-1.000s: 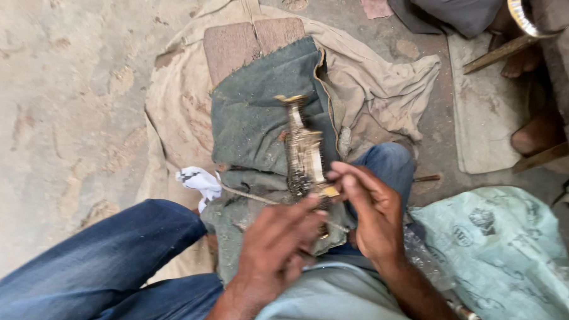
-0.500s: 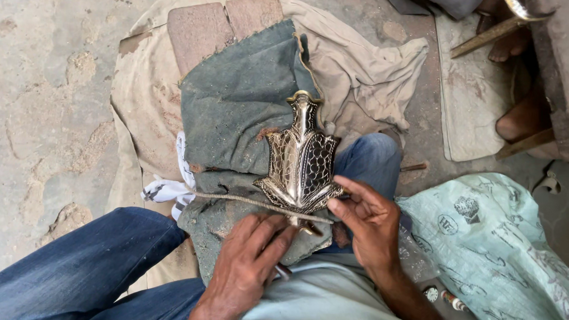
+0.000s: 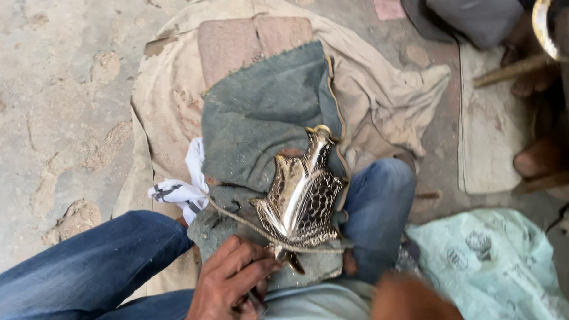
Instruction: The person sits on the floor and uses a hammer and chisel to emboss or shape a silver-colored metal object with a fish-like design. The object is held on a cloth-covered support on the lap while the person repeatedly strikes the chisel to refine the surface details.
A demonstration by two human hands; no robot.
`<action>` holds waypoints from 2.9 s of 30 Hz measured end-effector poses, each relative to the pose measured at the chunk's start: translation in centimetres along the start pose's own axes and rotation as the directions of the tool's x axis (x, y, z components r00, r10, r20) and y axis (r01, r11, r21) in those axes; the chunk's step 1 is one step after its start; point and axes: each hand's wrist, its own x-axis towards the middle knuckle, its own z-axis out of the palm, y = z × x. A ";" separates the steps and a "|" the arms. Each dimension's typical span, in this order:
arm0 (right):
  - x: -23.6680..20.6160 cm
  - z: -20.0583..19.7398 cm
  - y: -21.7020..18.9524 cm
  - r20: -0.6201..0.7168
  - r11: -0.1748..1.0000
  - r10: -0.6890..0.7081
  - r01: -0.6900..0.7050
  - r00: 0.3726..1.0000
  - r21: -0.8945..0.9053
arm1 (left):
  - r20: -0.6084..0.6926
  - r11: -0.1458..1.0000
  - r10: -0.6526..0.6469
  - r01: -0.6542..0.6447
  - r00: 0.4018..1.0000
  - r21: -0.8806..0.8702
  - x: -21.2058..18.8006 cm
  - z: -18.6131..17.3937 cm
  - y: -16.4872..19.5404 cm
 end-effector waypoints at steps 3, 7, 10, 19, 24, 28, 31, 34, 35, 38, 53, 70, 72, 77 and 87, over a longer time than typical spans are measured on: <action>4.5 -1.4 1.6 0.021 0.997 -0.066 0.067 0.998 -0.050 | -0.120 0.984 0.106 -0.121 0.987 -0.130 0.8 0.5 -1.6; 12.5 -3.7 -0.7 -0.010 0.972 -0.123 0.119 0.992 -0.204 | -0.201 0.979 0.191 -0.201 0.961 -0.027 0.6 3.4 -3.9; 21.7 -5.3 -1.1 -0.044 0.953 -0.081 0.065 0.996 -0.297 | -0.237 0.991 0.130 -0.124 0.963 0.042 -0.6 5.0 -5.1; 28.0 -6.3 3.8 -0.080 0.926 0.002 -0.032 0.997 -0.376 | -0.307 0.962 -0.127 0.192 0.943 0.193 0.4 4.5 -5.4; 13.9 -3.2 -3.8 -0.013 0.963 -0.071 0.065 0.997 -0.261 | 0.067 0.934 -0.238 0.209 0.969 0.289 0.7 0.8 -4.2; -0.5 1.6 0.8 0.075 0.982 0.187 -0.186 0.979 -0.026 | 0.112 0.920 -0.319 0.279 0.941 0.275 2.0 -0.8 -2.8; -6.2 3.5 5.9 0.107 0.942 0.158 -0.183 0.982 0.280 | 0.098 0.877 -0.462 0.439 0.881 0.193 2.1 -1.2 -1.5; -7.8 4.4 7.4 0.066 0.986 0.038 -0.048 0.997 0.159 | -0.066 0.928 -0.295 0.303 0.953 0.219 2.2 -1.2 -0.8; -7.8 4.6 7.2 0.041 0.993 -0.045 0.040 0.998 0.111 | -0.140 0.944 -0.172 0.204 0.975 0.258 2.3 -1.2 -0.6; -7.0 5.0 6.0 -0.045 0.976 -0.207 0.209 0.977 0.053 | -0.087 0.934 0.039 -0.005 0.995 0.357 3.3 -1.1 -0.1; -4.6 3.8 3.9 0.135 0.929 0.312 -0.332 0.940 0.166 | -0.130 0.879 -0.383 0.404 0.914 0.253 7.2 -0.9 -0.5; -5.0 1.8 7.3 0.024 0.673 0.538 -0.446 0.843 0.590 | -0.009 0.921 -0.092 0.088 0.996 0.379 2.7 -2.7 -1.1; -3.3 2.5 10.5 -0.040 0.674 0.635 -0.528 0.771 0.517 | 0.033 0.937 -0.016 0.003 0.999 0.349 2.6 -2.1 -1.2; -1.4 7.5 18.9 0.223 0.721 0.637 -0.672 0.738 0.166 | -0.185 0.921 -0.270 0.310 0.945 0.238 2.7 -1.7 -1.6; -3.8 12.9 22.1 0.368 0.836 0.526 -0.545 0.767 -0.061 | -0.137 0.944 -0.331 0.327 0.934 -0.050 7.8 -3.6 1.9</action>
